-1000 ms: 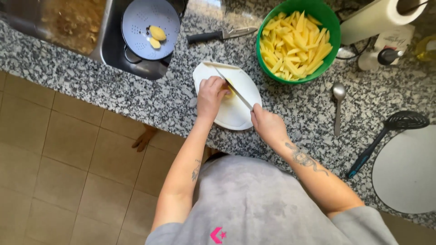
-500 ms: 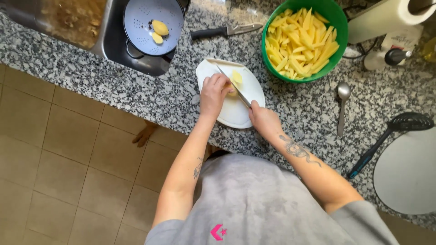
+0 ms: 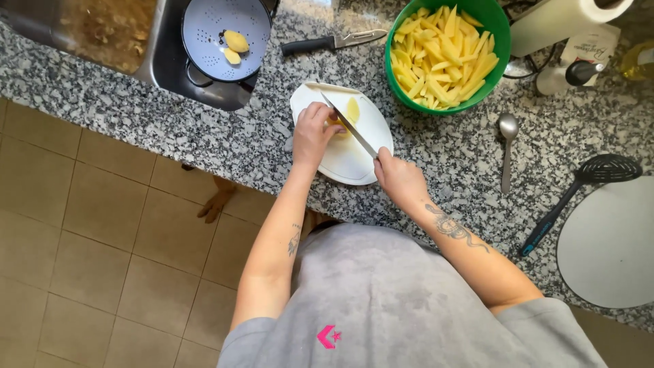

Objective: The person slices peeled potatoes into strips on a white cutting board using a knife and places them into a green bowl. They then move to the stove to stir frying potatoes in a pan with a fork and transfer cooked fries onto a paper towel-lined plate. The person returns to the cutting board to continue slicing more potatoes.

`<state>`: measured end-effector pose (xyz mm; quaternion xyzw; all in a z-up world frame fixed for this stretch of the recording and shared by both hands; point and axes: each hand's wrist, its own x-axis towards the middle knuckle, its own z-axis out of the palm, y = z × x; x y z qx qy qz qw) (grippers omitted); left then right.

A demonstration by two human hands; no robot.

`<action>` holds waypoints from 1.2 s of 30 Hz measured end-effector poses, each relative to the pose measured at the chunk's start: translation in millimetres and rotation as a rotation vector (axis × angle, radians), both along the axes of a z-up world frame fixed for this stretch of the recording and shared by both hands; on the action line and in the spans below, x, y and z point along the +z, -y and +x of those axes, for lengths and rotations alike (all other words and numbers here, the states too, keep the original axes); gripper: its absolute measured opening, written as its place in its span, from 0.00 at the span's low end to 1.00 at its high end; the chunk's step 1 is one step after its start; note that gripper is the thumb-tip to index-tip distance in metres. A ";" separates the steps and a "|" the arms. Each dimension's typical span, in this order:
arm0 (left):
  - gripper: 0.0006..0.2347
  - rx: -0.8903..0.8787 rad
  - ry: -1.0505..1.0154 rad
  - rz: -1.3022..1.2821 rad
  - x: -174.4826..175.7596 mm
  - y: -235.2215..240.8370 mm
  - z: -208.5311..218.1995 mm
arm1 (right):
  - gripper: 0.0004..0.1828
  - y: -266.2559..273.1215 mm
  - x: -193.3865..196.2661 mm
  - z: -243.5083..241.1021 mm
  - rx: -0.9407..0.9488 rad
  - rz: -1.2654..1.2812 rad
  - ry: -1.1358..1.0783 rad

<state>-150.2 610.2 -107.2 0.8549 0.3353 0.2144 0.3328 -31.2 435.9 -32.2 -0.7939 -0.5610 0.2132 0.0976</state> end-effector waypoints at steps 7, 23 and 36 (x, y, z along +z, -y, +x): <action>0.12 0.009 0.025 0.050 -11.6 -2.6 -0.3 | 0.08 -5.8 -5.5 -2.0 0.055 -0.033 0.047; 0.11 -0.024 0.038 0.001 -1.2 1.7 2.3 | 0.11 -10.9 -32.4 -0.5 -0.020 -0.001 -0.135; 0.24 0.017 0.060 -0.103 -15.4 11.0 0.3 | 0.10 -10.8 -41.4 -1.7 -0.023 -0.019 -0.086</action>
